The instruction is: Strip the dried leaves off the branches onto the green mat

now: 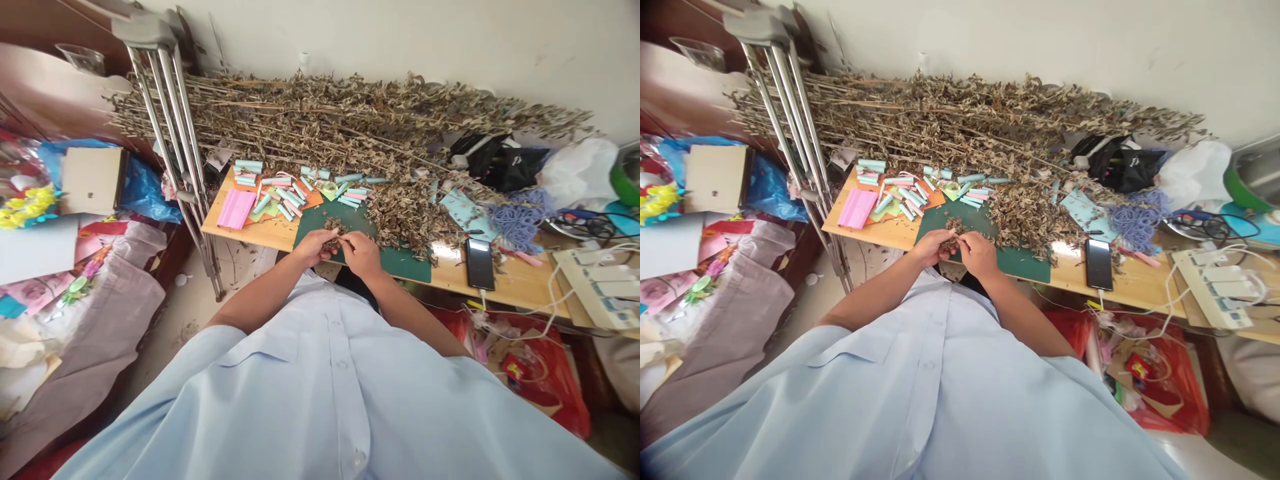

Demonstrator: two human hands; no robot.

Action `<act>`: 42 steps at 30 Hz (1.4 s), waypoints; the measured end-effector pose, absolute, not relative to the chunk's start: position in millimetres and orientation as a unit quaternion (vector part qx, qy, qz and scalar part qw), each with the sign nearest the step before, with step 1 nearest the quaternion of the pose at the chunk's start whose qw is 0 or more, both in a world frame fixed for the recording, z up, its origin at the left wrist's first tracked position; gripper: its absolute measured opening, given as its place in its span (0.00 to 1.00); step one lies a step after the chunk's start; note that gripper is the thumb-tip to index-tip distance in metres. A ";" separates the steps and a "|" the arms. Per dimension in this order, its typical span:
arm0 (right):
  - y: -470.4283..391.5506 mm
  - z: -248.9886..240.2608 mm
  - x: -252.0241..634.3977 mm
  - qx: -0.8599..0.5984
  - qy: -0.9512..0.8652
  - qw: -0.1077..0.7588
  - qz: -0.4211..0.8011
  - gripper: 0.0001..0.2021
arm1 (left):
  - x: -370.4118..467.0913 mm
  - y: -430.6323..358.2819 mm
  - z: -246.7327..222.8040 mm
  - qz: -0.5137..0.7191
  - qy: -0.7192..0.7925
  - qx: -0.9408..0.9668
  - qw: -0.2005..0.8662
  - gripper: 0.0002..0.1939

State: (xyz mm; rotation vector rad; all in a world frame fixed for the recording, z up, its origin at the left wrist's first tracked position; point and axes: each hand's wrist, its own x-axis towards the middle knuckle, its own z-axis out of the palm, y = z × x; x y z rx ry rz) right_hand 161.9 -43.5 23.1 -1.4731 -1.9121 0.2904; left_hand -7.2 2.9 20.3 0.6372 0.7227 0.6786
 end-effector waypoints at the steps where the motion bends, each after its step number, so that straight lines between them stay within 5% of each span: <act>1: -43.3 23.5 161.6 -0.570 -0.739 0.343 0.110 0.10 | -7.2 3.1 19.8 0.315 0.337 0.309 0.832 0.23; 11: -43.4 24.5 156.0 -0.577 -0.740 0.325 0.121 0.11 | -10.0 2.4 13.1 0.318 0.338 0.312 0.829 0.20; 27: -51.8 19.6 155.8 -0.540 -0.689 0.442 0.198 0.09 | -7.3 -2.1 16.3 0.364 0.352 0.274 0.818 0.14; 36: -56.7 15.4 167.3 -0.582 -0.655 0.438 0.202 0.10 | -10.1 -0.4 25.3 0.340 0.364 0.231 0.836 0.09; 42: -66.2 12.5 174.7 -0.591 -0.683 0.386 0.191 0.12 | -4.4 0.4 35.6 0.343 0.409 0.216 0.818 0.30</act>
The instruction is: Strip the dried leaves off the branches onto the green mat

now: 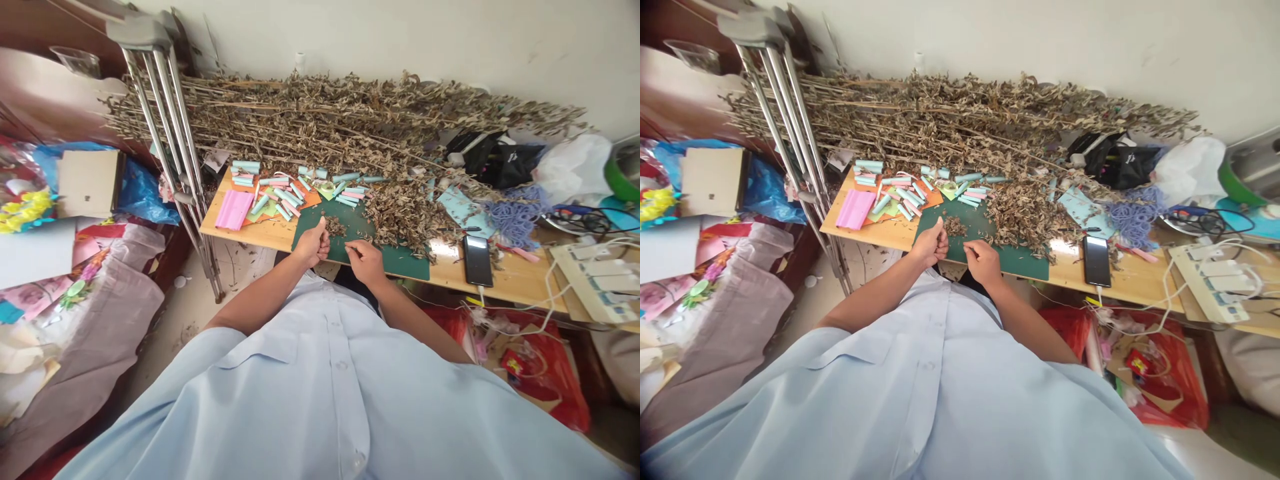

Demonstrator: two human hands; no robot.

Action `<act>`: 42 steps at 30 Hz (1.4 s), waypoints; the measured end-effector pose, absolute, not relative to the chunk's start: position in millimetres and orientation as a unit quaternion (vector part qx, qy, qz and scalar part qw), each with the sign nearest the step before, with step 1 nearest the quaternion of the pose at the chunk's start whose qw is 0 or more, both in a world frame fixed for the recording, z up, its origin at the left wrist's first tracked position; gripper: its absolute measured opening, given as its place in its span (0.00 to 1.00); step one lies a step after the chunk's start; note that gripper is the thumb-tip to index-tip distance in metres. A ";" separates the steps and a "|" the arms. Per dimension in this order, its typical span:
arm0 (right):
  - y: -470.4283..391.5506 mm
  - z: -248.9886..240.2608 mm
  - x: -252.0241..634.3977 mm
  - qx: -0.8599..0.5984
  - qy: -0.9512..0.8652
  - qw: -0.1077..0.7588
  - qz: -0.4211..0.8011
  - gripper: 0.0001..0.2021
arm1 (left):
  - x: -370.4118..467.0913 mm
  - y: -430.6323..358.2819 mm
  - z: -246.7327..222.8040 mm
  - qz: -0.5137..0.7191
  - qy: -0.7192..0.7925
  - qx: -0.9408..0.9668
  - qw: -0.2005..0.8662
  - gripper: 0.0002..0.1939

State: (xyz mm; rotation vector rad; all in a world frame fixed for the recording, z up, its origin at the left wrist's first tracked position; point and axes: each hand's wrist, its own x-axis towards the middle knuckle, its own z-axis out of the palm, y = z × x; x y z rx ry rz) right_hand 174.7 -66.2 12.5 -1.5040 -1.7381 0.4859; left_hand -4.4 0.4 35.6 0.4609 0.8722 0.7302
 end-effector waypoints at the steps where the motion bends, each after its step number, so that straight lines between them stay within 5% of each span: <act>1: -68.4 11.6 175.6 -0.585 -0.692 0.378 0.190 0.12 | -3.2 0.2 37.2 0.347 0.417 0.220 0.811 0.31; 19: -52.3 2.8 227.4 -0.685 -0.700 0.197 0.037 0.16 | -7.0 5.8 38.1 0.382 0.403 0.212 0.804 0.27; 27: -44.8 7.2 230.6 -0.703 -0.675 0.222 0.019 0.17 | -16.2 6.6 37.1 0.401 0.404 0.249 0.783 0.15; 42: -48.0 21.9 189.5 -0.602 -0.770 0.197 0.081 0.15 | -20.4 4.7 31.9 0.414 0.421 0.267 0.761 0.14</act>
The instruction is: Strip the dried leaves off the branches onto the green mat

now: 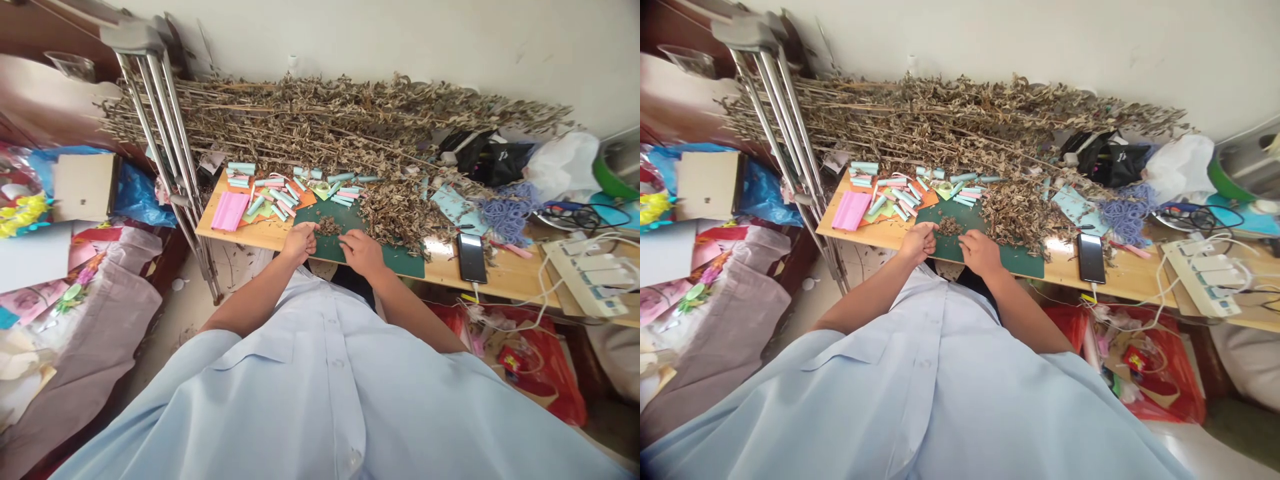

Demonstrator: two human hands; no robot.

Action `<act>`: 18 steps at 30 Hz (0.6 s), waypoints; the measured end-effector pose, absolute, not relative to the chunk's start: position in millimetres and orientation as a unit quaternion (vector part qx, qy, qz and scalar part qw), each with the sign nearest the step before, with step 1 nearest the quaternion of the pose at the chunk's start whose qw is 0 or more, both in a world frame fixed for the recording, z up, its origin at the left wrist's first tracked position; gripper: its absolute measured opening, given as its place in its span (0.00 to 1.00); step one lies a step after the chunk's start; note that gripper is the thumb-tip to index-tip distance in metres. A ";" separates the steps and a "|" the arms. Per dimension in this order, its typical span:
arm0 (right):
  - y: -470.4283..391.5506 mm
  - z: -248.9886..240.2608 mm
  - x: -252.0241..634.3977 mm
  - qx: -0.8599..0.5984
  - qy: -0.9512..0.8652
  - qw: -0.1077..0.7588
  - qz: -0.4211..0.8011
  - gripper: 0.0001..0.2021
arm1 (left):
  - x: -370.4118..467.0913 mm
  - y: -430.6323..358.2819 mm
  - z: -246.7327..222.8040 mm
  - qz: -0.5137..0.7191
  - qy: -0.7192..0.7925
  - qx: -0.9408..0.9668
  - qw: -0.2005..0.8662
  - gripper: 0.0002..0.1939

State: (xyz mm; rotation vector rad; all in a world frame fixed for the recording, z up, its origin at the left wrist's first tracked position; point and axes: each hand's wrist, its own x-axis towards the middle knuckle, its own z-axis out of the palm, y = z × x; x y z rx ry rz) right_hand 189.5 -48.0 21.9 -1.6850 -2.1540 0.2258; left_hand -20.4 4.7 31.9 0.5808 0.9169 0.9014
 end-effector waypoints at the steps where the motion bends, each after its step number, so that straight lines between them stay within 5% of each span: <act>1: -50.4 21.1 183.7 -0.584 -0.785 0.187 0.089 0.15 | -20.0 4.6 31.5 0.415 0.421 0.267 0.761 0.14; 18: -43.3 16.3 216.7 -0.680 -0.714 0.163 0.031 0.18 | -25.4 10.9 18.1 0.422 0.380 0.242 0.787 0.13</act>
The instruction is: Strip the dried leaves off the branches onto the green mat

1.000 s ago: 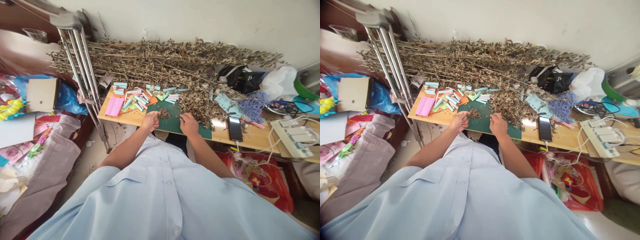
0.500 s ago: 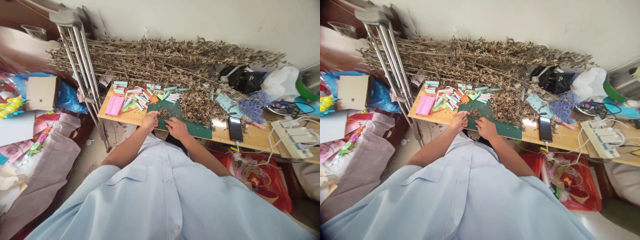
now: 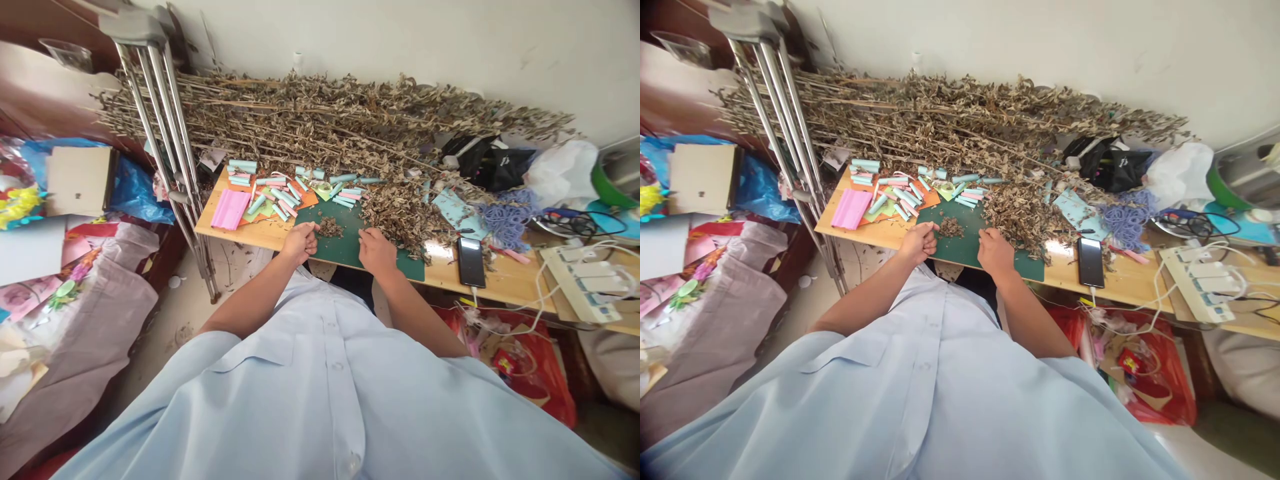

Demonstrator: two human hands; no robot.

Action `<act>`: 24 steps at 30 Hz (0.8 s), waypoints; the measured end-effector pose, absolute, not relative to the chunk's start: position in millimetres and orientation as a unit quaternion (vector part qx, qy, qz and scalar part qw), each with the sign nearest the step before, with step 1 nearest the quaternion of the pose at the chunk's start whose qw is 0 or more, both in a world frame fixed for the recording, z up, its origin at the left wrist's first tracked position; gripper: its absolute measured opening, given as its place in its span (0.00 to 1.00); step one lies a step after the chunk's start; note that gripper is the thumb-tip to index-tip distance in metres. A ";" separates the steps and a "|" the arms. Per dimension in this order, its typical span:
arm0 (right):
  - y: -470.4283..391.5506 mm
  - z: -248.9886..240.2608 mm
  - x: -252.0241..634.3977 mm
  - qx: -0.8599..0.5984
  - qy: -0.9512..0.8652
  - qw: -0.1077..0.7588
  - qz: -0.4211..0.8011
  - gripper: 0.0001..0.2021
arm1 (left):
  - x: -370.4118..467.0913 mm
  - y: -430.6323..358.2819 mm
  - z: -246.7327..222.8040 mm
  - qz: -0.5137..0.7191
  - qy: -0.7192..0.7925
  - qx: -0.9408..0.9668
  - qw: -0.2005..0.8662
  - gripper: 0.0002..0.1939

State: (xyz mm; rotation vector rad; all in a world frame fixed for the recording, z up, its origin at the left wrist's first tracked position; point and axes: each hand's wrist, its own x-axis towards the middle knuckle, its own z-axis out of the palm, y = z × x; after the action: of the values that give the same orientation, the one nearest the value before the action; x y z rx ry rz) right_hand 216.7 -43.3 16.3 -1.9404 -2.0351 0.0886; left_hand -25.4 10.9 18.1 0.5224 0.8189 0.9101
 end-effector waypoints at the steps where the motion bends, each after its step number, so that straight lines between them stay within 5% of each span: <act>1: -43.1 16.7 215.4 -0.672 -0.721 0.168 0.033 0.18 | -25.4 11.1 18.0 0.421 0.378 0.243 0.787 0.13; 7: -38.5 17.9 210.3 -0.686 -0.710 0.155 0.026 0.16 | -25.1 9.6 21.8 0.414 0.388 0.252 0.784 0.12; 24: -52.1 4.8 179.4 -0.585 -0.737 0.328 0.082 0.14 | -13.9 12.5 32.3 0.407 0.398 0.237 0.787 0.09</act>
State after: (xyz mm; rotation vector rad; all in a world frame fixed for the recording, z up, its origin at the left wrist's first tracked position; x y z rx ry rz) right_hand 179.4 -52.1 4.8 -1.5314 -1.9294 0.2160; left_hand -13.9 12.5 32.3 0.5116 0.8574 0.8760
